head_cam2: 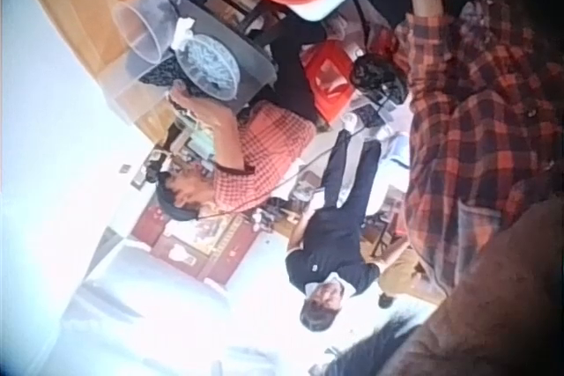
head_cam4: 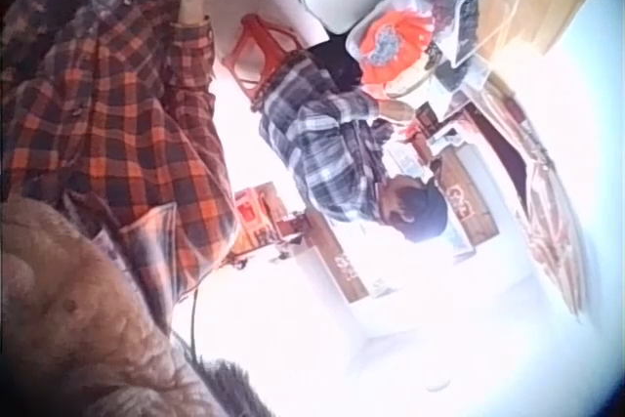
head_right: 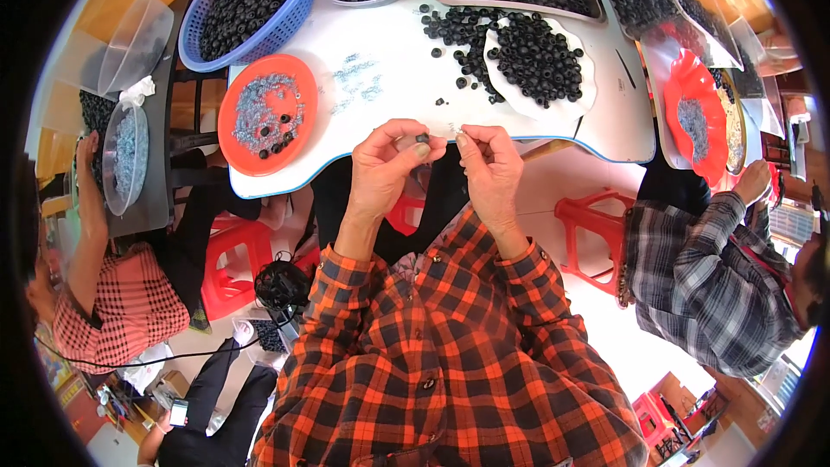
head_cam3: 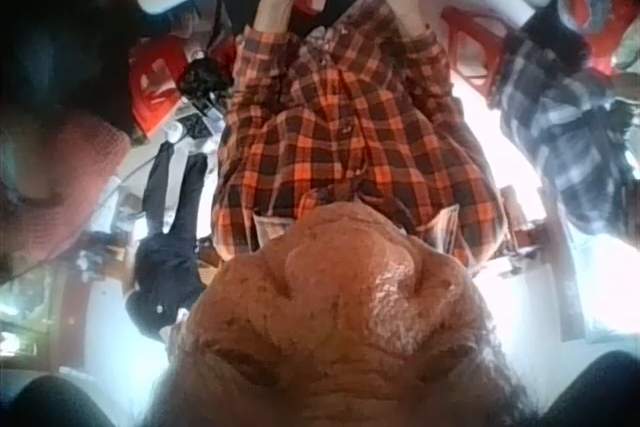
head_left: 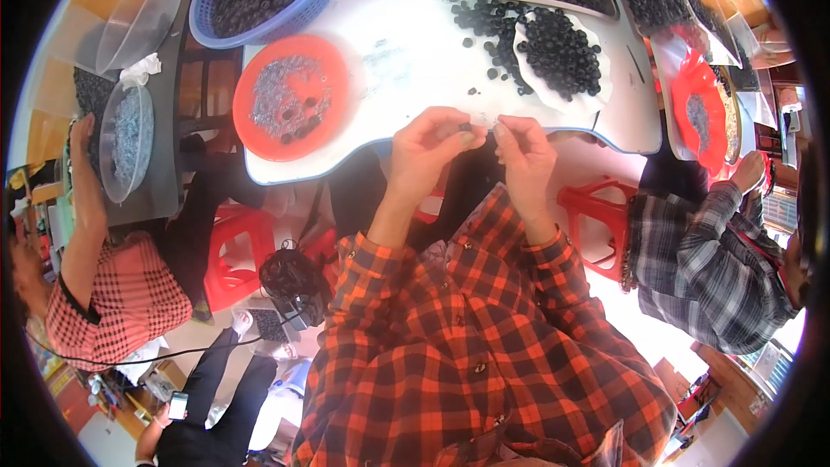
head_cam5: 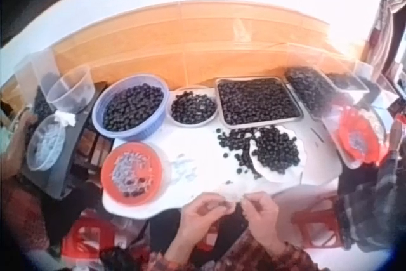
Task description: The person assembles small components by picking up black pieces and metal parts from the table and pressing the metal parts into the black pieces by hand.
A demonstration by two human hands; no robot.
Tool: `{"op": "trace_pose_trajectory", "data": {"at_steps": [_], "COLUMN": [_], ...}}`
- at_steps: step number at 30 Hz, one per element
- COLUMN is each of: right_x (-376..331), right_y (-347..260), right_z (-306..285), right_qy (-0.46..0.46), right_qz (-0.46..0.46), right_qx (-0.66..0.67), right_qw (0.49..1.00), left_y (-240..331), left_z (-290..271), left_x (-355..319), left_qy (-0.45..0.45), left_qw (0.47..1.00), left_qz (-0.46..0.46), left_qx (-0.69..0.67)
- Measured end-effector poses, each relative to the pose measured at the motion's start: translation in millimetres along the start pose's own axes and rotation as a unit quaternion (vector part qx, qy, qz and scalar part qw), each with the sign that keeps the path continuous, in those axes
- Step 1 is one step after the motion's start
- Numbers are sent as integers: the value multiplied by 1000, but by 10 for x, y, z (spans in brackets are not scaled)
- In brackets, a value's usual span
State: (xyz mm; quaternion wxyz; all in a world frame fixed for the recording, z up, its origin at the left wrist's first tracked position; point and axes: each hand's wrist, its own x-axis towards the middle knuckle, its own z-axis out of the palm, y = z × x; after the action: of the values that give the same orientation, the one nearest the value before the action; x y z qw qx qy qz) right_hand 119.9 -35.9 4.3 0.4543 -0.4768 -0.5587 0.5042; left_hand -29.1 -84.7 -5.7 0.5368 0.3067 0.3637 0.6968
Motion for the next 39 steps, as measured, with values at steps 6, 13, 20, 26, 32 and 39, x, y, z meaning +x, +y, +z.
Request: {"op": "trace_pose_trajectory", "data": {"at_steps": [6, 13, 20, 26, 32, 39], "right_x": [-61, -90, -77, -83, -88, -76], "right_y": [-72, -153, -147, -151, -151, -136], "right_z": [39, 101, 132, 122, 132, 155], "right_qy": [-81, -159, -177, -175, -181, -184], "right_qz": [7, 2, 16, 18, 24, 19], "right_qx": [48, 138, 154, 153, 150, 150], "right_qw": [996, 978, 972, 972, 972, 971], "left_y": [-50, -93, -140, -121, -83, -30], "left_z": [-129, -194, -217, -147, -145, -116], "left_x": [-134, -194, -214, -237, -242, -262], "left_qy": [45, 53, 52, 70, 65, 72], "left_qw": [971, 947, 943, 941, 955, 971], "left_qz": [-78, -87, -85, -104, -101, -97], "left_qx": [-221, -305, -318, -314, -272, -205]}}
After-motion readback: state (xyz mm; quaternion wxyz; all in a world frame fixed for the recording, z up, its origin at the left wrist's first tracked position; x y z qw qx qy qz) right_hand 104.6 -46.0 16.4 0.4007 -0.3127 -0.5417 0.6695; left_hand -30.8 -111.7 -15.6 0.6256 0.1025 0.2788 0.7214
